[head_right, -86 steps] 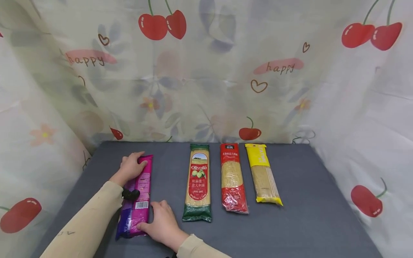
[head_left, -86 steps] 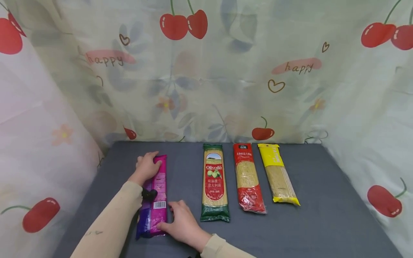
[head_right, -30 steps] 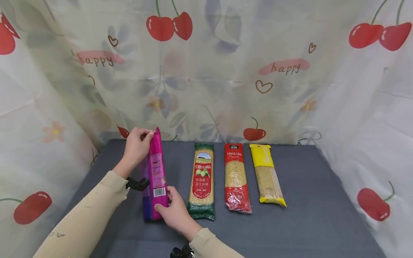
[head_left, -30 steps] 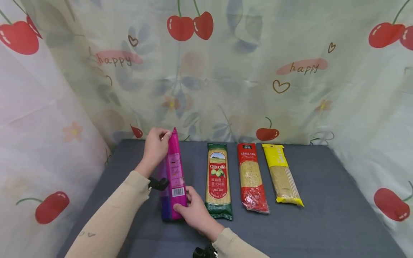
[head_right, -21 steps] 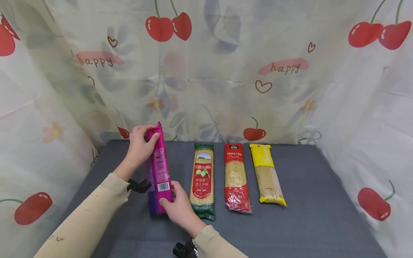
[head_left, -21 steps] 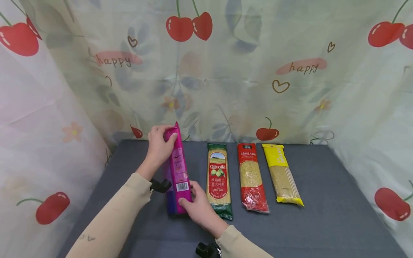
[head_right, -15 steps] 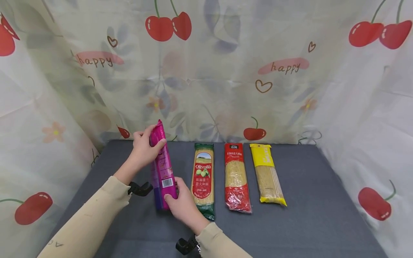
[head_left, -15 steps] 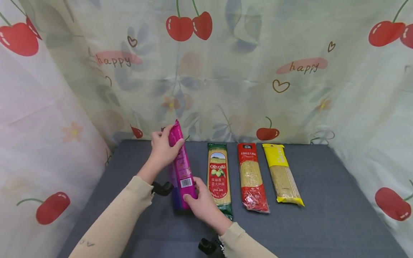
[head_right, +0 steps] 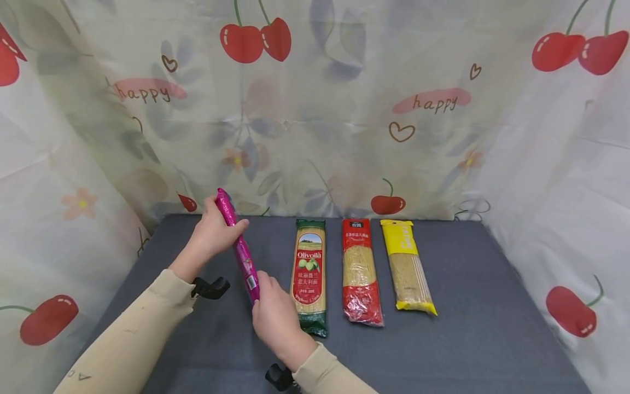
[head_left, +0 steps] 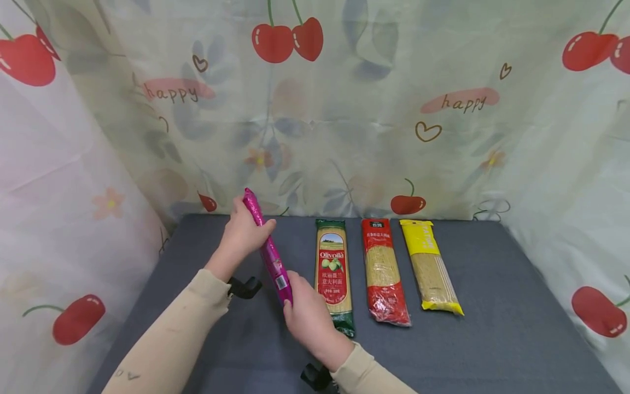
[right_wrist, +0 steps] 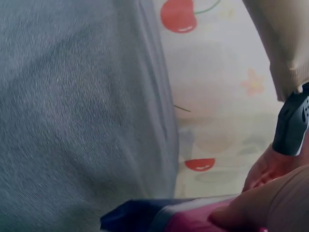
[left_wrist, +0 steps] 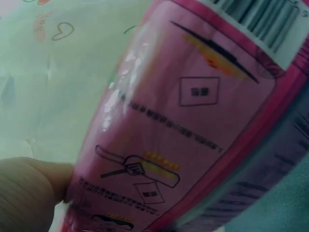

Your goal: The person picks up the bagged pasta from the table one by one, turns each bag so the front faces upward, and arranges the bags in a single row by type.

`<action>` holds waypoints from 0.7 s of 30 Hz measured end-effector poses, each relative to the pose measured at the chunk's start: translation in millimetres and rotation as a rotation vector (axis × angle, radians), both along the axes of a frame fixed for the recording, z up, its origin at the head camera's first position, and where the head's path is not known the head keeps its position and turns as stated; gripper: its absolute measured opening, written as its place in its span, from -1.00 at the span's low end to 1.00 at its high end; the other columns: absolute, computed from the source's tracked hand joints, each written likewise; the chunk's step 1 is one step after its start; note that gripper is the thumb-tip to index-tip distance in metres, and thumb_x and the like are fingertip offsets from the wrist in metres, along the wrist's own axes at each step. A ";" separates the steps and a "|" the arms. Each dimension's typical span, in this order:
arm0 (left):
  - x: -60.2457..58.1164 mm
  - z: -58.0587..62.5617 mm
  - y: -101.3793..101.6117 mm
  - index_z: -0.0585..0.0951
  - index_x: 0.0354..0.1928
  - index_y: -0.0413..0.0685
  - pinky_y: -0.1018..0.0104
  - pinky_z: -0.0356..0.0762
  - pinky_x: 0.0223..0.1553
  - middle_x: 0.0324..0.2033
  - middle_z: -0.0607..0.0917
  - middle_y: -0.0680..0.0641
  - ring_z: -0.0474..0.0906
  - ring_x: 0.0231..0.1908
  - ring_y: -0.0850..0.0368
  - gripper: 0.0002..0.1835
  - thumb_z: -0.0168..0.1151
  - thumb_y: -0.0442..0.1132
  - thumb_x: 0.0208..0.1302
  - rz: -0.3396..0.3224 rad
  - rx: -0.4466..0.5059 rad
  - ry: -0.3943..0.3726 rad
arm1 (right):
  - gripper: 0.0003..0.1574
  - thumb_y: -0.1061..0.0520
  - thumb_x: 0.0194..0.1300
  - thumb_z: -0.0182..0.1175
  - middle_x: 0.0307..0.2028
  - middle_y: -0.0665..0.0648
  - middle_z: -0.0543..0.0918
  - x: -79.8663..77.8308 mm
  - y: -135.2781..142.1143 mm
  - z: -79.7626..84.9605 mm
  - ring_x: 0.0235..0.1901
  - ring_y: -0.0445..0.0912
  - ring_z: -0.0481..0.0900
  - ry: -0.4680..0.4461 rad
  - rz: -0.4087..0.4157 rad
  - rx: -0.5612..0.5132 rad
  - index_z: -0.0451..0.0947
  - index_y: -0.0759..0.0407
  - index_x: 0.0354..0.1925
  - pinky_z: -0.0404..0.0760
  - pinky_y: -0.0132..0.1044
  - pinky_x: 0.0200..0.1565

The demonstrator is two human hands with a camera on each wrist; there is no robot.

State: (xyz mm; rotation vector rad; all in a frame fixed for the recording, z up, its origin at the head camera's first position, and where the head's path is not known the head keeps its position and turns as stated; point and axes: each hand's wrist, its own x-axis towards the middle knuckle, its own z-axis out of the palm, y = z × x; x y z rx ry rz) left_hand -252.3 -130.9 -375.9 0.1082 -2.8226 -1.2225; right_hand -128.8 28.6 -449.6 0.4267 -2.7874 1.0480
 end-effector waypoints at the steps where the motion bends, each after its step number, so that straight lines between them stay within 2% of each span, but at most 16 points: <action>1: -0.2 -1.0 -1.4 -0.19 0.46 -0.09 -0.09 0.52 -0.06 0.09 0.36 -0.33 0.46 -0.03 -0.26 0.03 0.29 -0.03 0.17 0.009 0.013 0.006 | -0.32 0.16 0.18 0.37 -0.08 0.10 0.59 1.1 -1.2 1.4 -0.26 -0.11 0.59 0.037 -0.008 0.040 0.34 0.14 0.23 0.66 -0.14 -0.21; 5: -1.7 -6.2 -8.1 -0.18 0.45 -0.09 -0.05 0.58 -0.16 0.07 0.42 -0.38 0.53 -0.08 -0.25 -0.04 0.24 -0.17 0.18 0.030 0.112 0.007 | -0.31 0.14 0.13 0.42 -0.22 0.10 0.57 4.0 -6.3 3.0 -0.48 -0.12 0.59 0.177 -0.037 0.209 0.38 0.18 0.19 0.63 -0.27 -0.45; 9: -3.3 -11.4 -13.0 -0.16 0.45 -0.05 -0.01 0.61 -0.16 0.16 0.34 -0.39 0.50 -0.01 -0.22 -0.07 0.22 -0.29 0.20 0.044 0.294 -0.013 | -0.29 0.10 0.06 0.47 -0.28 0.10 0.55 5.6 -10.1 2.0 -0.59 -0.11 0.53 0.276 -0.065 0.332 0.41 0.17 0.14 0.55 -0.31 -0.60; 13: -3.3 -13.4 -13.7 -0.15 0.45 -0.02 0.02 0.61 -0.14 0.24 0.25 -0.34 0.46 0.05 -0.22 -0.09 0.19 -0.37 0.22 0.048 0.468 -0.006 | -0.28 0.06 0.08 0.46 -0.22 0.09 0.55 5.6 -10.7 0.9 -0.53 -0.11 0.55 0.279 -0.073 0.343 0.40 0.11 0.17 0.60 -0.28 -0.55; 16: -2.6 -13.3 -13.8 -0.13 0.46 0.02 0.03 0.61 -0.13 0.26 0.23 -0.32 0.46 0.06 -0.22 -0.11 0.19 -0.37 0.26 0.061 0.518 -0.004 | -0.27 0.01 0.11 0.43 -0.18 0.08 0.55 5.0 -9.8 0.3 -0.47 -0.11 0.56 0.268 -0.062 0.332 0.38 0.10 0.21 0.63 -0.26 -0.49; 21: -2.1 -11.0 -16.5 -0.13 0.48 0.07 0.01 0.59 -0.08 0.25 0.26 -0.32 0.47 0.07 -0.20 -0.12 0.19 -0.32 0.30 0.078 0.541 -0.023 | -0.24 -0.08 0.16 0.38 -0.15 0.07 0.55 5.0 -7.3 0.5 -0.40 -0.11 0.56 0.235 -0.031 0.282 0.37 0.08 0.25 0.64 -0.24 -0.41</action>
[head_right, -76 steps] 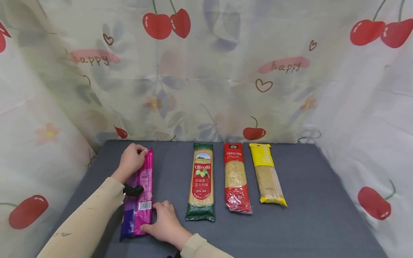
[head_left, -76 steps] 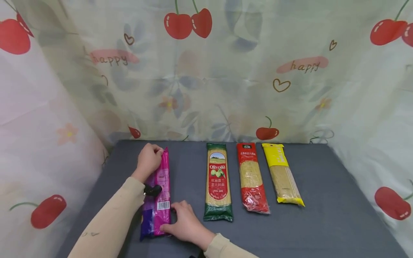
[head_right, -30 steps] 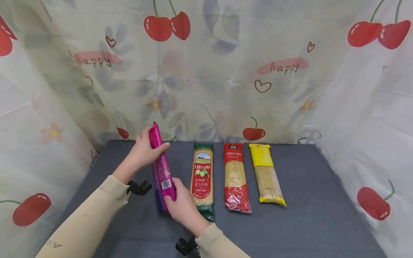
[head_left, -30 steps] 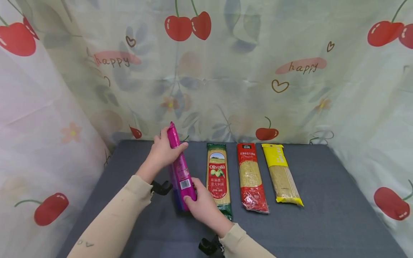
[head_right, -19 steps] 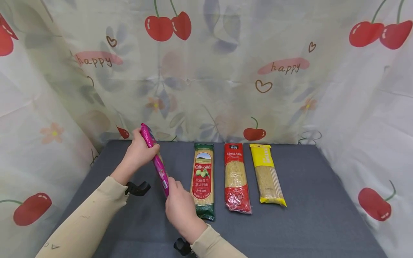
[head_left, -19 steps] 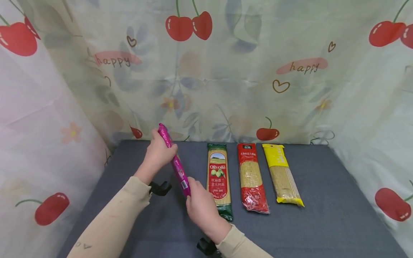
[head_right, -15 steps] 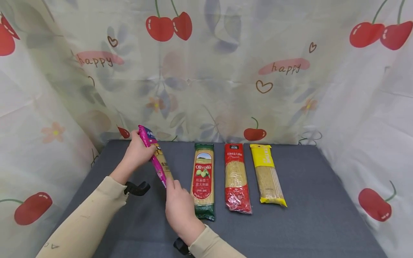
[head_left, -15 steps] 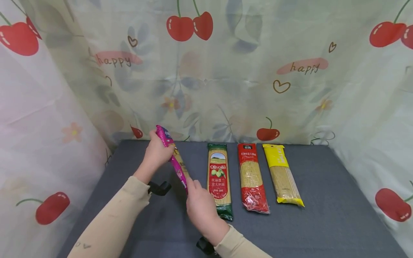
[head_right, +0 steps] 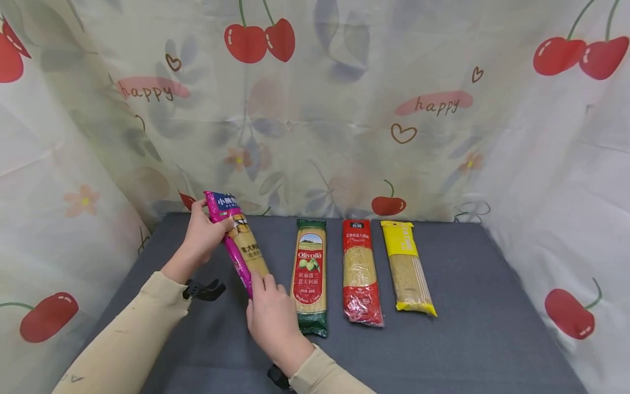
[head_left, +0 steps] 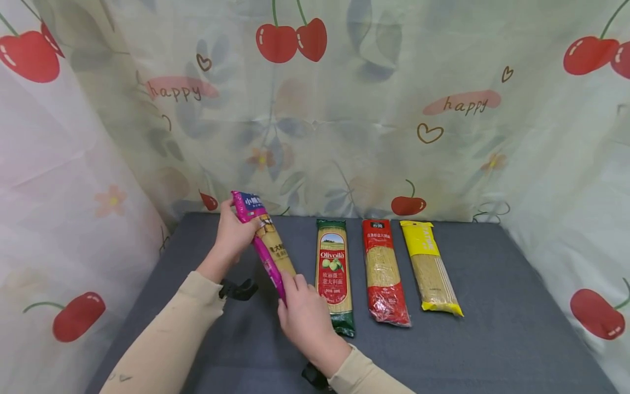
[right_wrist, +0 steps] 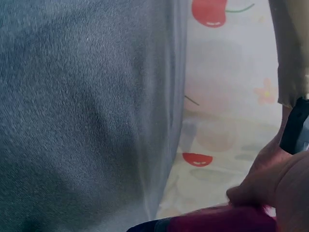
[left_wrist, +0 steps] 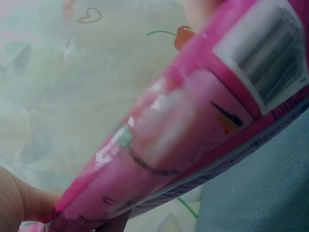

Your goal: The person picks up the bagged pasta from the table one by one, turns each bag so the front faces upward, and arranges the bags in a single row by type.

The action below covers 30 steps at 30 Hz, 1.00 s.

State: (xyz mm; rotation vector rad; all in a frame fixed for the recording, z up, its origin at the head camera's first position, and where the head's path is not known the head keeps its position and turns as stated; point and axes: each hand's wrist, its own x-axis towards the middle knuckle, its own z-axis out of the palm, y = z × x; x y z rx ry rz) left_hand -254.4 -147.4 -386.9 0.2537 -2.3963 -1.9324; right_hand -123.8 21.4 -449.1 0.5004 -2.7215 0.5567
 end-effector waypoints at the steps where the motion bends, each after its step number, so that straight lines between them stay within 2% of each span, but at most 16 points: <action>1: -0.2 0.4 -0.9 -0.14 0.48 0.08 0.00 0.58 -0.08 0.25 0.26 -0.32 0.47 0.07 -0.20 -0.12 0.19 -0.32 0.30 0.002 0.009 -0.002 | -0.25 -0.11 0.17 0.36 -0.14 0.07 0.54 0.1 0.8 0.3 -0.37 -0.12 0.55 -0.024 0.005 -0.023 0.38 0.07 0.26 0.63 -0.24 -0.39; 6: -2.2 1.6 -5.3 -0.13 0.48 0.11 -0.05 0.55 -0.04 0.24 0.26 -0.31 0.45 0.08 -0.20 -0.13 0.18 -0.35 0.32 -0.005 0.057 0.004 | -0.27 -0.23 0.21 0.29 -0.08 0.00 0.52 -1.9 7.1 1.8 -0.23 -0.18 0.48 -0.175 0.014 -0.180 0.39 0.02 0.25 0.61 -0.27 -0.23; 14: -2.3 1.0 -7.2 -0.12 0.48 0.15 -0.07 0.56 -0.07 0.24 0.31 -0.30 0.47 0.07 -0.21 -0.17 0.11 -0.39 0.36 -0.029 0.140 0.036 | -0.32 -0.18 0.29 0.24 0.00 0.05 0.52 -13.1 22.0 -6.5 -0.10 -0.12 0.52 -0.253 0.038 -0.351 0.40 0.08 0.25 0.58 -0.18 -0.07; 20: -3.6 1.2 -8.6 -0.11 0.51 0.20 -0.07 0.52 -0.01 0.25 0.33 -0.28 0.46 0.09 -0.20 -0.20 0.07 -0.36 0.41 -0.026 0.184 0.013 | -0.28 -0.19 0.27 0.26 0.07 0.08 0.52 -18.6 30.4 -12.6 -0.15 -0.08 0.57 -0.333 0.018 -0.419 0.36 0.06 0.28 0.60 -0.21 -0.20; 24: -4.8 1.9 -7.6 -0.08 0.51 0.23 -0.05 0.53 -0.04 0.24 0.37 -0.28 0.49 0.05 -0.20 -0.24 0.04 -0.34 0.43 -0.035 0.217 -0.003 | -0.23 -0.20 0.27 0.26 0.06 0.04 0.54 -20.3 33.4 -13.4 -0.22 -0.16 0.57 -0.414 0.012 -0.462 0.33 0.08 0.32 0.58 -0.29 -0.32; 30: -4.4 0.8 -4.2 -0.04 0.51 0.22 0.03 0.58 -0.12 0.17 0.42 -0.26 0.53 -0.01 -0.16 -0.28 0.02 -0.32 0.45 -0.075 0.210 -0.020 | -0.19 -0.25 0.26 0.24 0.04 0.04 0.55 -23.0 36.2 -17.7 -0.20 -0.18 0.55 -0.531 0.029 -0.529 0.30 0.05 0.33 0.57 -0.27 -0.32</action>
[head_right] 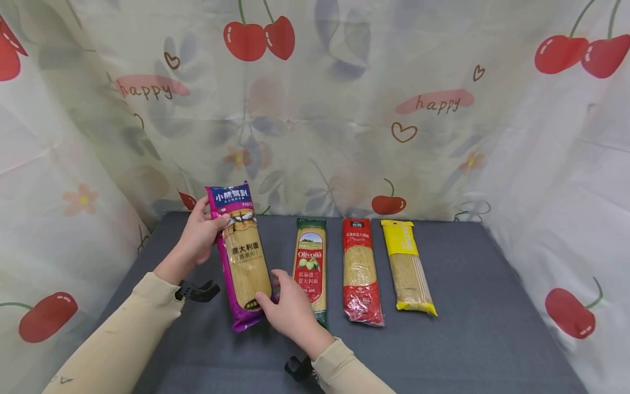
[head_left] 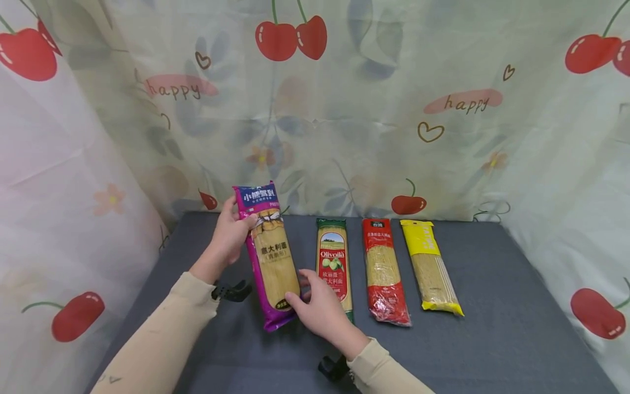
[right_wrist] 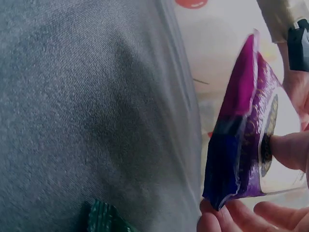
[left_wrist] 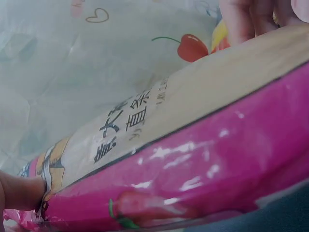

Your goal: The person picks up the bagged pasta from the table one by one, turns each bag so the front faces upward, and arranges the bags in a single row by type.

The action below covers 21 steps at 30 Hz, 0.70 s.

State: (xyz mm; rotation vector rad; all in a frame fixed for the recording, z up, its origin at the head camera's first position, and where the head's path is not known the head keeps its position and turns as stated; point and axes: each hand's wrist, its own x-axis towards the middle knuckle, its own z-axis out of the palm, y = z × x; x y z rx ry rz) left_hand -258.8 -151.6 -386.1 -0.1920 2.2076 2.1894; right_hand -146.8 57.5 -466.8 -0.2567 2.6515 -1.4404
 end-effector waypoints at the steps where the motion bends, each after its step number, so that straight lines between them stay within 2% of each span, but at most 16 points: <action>1: 0.3 -0.4 0.7 -0.04 0.51 0.22 0.05 0.59 -0.13 0.15 0.42 -0.26 0.54 -0.02 -0.15 -0.27 0.02 -0.32 0.45 -0.010 0.000 -0.002 | -0.18 -0.26 0.26 0.24 0.03 0.04 0.54 -0.9 0.7 -1.4 -0.20 -0.16 0.55 -0.022 0.010 -0.020 0.29 0.06 0.34 0.57 -0.25 -0.31; 8: 3.7 -3.9 3.6 -0.07 0.53 0.19 0.10 0.60 -0.17 0.11 0.47 -0.28 0.57 -0.06 -0.12 -0.25 0.02 -0.34 0.45 -0.098 -0.024 0.010 | -0.09 -0.18 0.27 0.28 -0.12 0.09 0.48 -2.4 1.1 -11.6 -0.27 -0.07 0.50 -0.121 0.091 -0.176 0.19 0.20 0.38 0.52 -0.19 -0.30; 15: 4.0 -10.5 2.9 -0.03 0.52 0.19 0.11 0.58 -0.16 0.11 0.49 -0.29 0.55 -0.04 -0.13 -0.28 -0.01 -0.37 0.45 -0.138 -0.068 0.017 | -0.06 -0.17 0.24 0.31 -0.21 0.07 0.50 1.1 -1.4 -14.6 -0.37 -0.07 0.53 -0.126 0.105 -0.223 0.16 0.18 0.39 0.54 -0.22 -0.34; 21: 4.3 -14.4 3.7 0.01 0.51 0.10 0.12 0.59 -0.21 0.10 0.50 -0.28 0.57 -0.08 -0.11 -0.35 -0.01 -0.28 0.48 -0.160 -0.121 0.003 | -0.06 -0.14 0.24 0.33 -0.25 0.08 0.52 4.0 -4.5 -13.7 -0.37 -0.07 0.57 -0.129 0.101 -0.267 0.14 0.15 0.39 0.57 -0.21 -0.35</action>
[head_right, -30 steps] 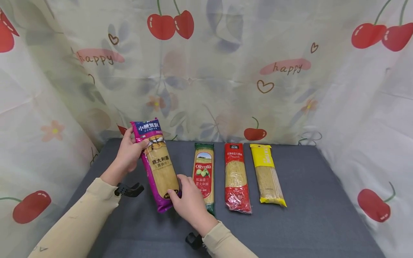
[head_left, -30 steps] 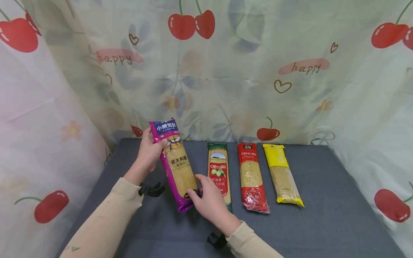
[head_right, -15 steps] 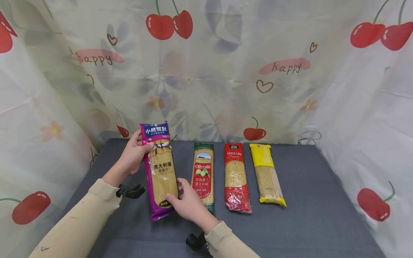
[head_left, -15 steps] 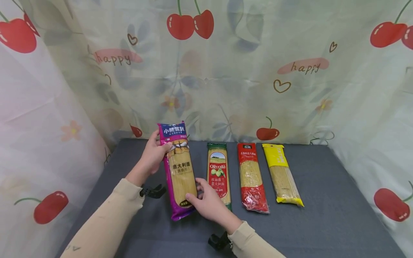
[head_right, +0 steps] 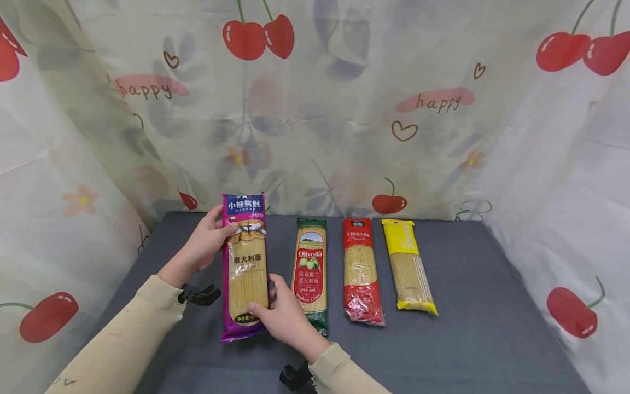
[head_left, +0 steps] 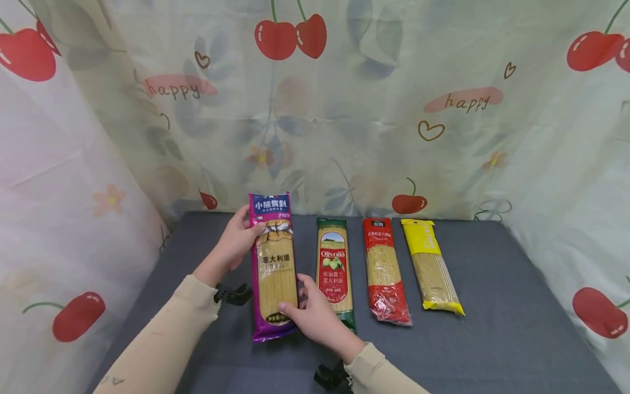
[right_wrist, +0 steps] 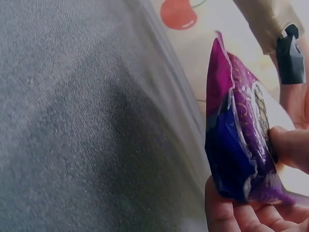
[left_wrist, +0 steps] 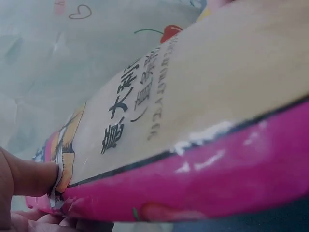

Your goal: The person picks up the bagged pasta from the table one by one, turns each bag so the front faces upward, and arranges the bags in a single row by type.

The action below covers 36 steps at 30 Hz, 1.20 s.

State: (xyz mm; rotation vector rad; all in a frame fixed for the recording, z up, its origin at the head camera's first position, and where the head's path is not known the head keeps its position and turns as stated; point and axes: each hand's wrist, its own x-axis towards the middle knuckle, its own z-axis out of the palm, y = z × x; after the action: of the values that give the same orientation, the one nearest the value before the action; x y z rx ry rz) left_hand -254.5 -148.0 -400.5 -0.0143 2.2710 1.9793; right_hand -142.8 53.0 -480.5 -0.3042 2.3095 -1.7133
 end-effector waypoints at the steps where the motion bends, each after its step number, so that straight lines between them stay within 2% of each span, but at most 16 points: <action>1: -0.1 -1.1 0.0 0.03 0.50 0.08 0.11 0.60 -0.20 0.10 0.50 -0.28 0.57 -0.08 -0.11 -0.36 0.00 -0.26 0.48 -0.004 -0.006 -0.007 | -0.08 -0.13 0.24 0.33 -0.26 0.08 0.53 0.1 -0.6 -0.1 -0.38 -0.07 0.58 0.002 -0.003 -0.005 0.15 0.14 0.38 0.57 -0.21 -0.35; 5: 0.3 -7.2 0.1 0.06 0.48 0.03 0.06 0.61 -0.17 0.10 0.52 -0.26 0.59 -0.06 -0.11 -0.36 0.05 -0.17 0.47 -0.043 -0.044 -0.022 | -0.12 -0.10 0.24 0.34 -0.29 0.08 0.54 -0.2 -2.8 -1.0 -0.40 -0.08 0.58 0.016 -0.022 -0.007 0.17 0.13 0.36 0.58 -0.22 -0.38; 11: 1.8 -20.0 3.5 0.04 0.47 0.00 0.05 0.62 -0.17 0.12 0.51 -0.28 0.60 -0.06 -0.13 -0.28 0.16 -0.21 0.40 -0.126 -0.117 0.008 | -0.05 -0.08 0.21 0.37 -0.30 0.10 0.52 -2.5 -5.5 0.4 -0.42 -0.08 0.56 0.002 -0.073 0.008 0.15 0.22 0.37 0.57 -0.21 -0.42; 15: 2.7 -34.0 6.0 0.00 0.49 -0.05 0.05 0.60 -0.14 0.19 0.44 -0.31 0.55 0.01 -0.15 -0.23 0.17 -0.28 0.37 -0.171 -0.163 0.021 | -0.03 -0.08 0.21 0.36 -0.31 0.11 0.50 -4.4 -6.6 1.3 -0.44 -0.08 0.52 -0.001 -0.093 0.044 0.13 0.29 0.37 0.54 -0.22 -0.46; 18: 4.3 -46.4 8.1 -0.01 0.49 -0.10 0.07 0.60 -0.16 0.18 0.43 -0.33 0.55 -0.01 -0.14 -0.22 0.17 -0.32 0.35 -0.196 -0.223 0.013 | -0.09 -0.06 0.22 0.35 -0.35 0.11 0.51 -5.8 -7.4 -1.1 -0.46 -0.09 0.52 0.003 -0.098 0.095 0.17 0.31 0.33 0.52 -0.23 -0.49; 22: 8.4 -58.7 10.6 0.00 0.49 -0.12 0.06 0.59 -0.15 0.15 0.45 -0.33 0.56 -0.06 -0.09 -0.20 0.19 -0.34 0.32 -0.201 -0.286 -0.035 | -0.17 -0.04 0.22 0.36 -0.38 0.09 0.53 -6.7 -8.6 -6.8 -0.47 -0.12 0.54 -0.014 -0.094 0.149 0.24 0.31 0.27 0.53 -0.24 -0.49; 26: 10.8 -64.7 10.5 0.00 0.49 -0.10 -0.07 0.49 0.01 0.23 0.38 -0.35 0.52 0.01 -0.13 -0.20 0.18 -0.34 0.32 -0.185 -0.251 -0.098 | -0.19 -0.03 0.23 0.35 -0.33 0.09 0.56 -7.6 -9.7 -10.3 -0.44 -0.14 0.56 -0.034 -0.092 0.173 0.24 0.31 0.26 0.56 -0.24 -0.46; 30: 9.3 -72.2 9.0 -0.01 0.50 -0.08 -0.14 0.42 0.09 0.27 0.34 -0.37 0.49 0.06 -0.17 -0.20 0.18 -0.33 0.33 -0.162 -0.217 -0.135 | -0.20 -0.02 0.25 0.33 -0.21 0.12 0.57 -10.7 -12.1 -11.2 -0.32 -0.15 0.57 -0.032 -0.110 0.213 0.23 0.33 0.26 0.60 -0.21 -0.33; 36: 5.3 -83.4 7.8 -0.01 0.51 -0.04 -0.20 0.27 0.20 0.36 0.22 -0.37 0.31 0.25 -0.28 -0.18 0.19 -0.31 0.33 -0.111 -0.190 -0.170 | -0.18 -0.03 0.23 0.34 -0.14 0.14 0.57 -13.8 -16.8 -12.4 -0.25 -0.12 0.56 -0.023 -0.124 0.274 0.23 0.34 0.26 0.61 -0.13 -0.21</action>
State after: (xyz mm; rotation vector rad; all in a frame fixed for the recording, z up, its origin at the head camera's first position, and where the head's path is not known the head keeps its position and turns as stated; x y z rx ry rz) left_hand -249.2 -140.2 -483.9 -0.0704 2.2868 1.6369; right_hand -156.6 36.2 -492.9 -0.0900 2.5521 -1.4164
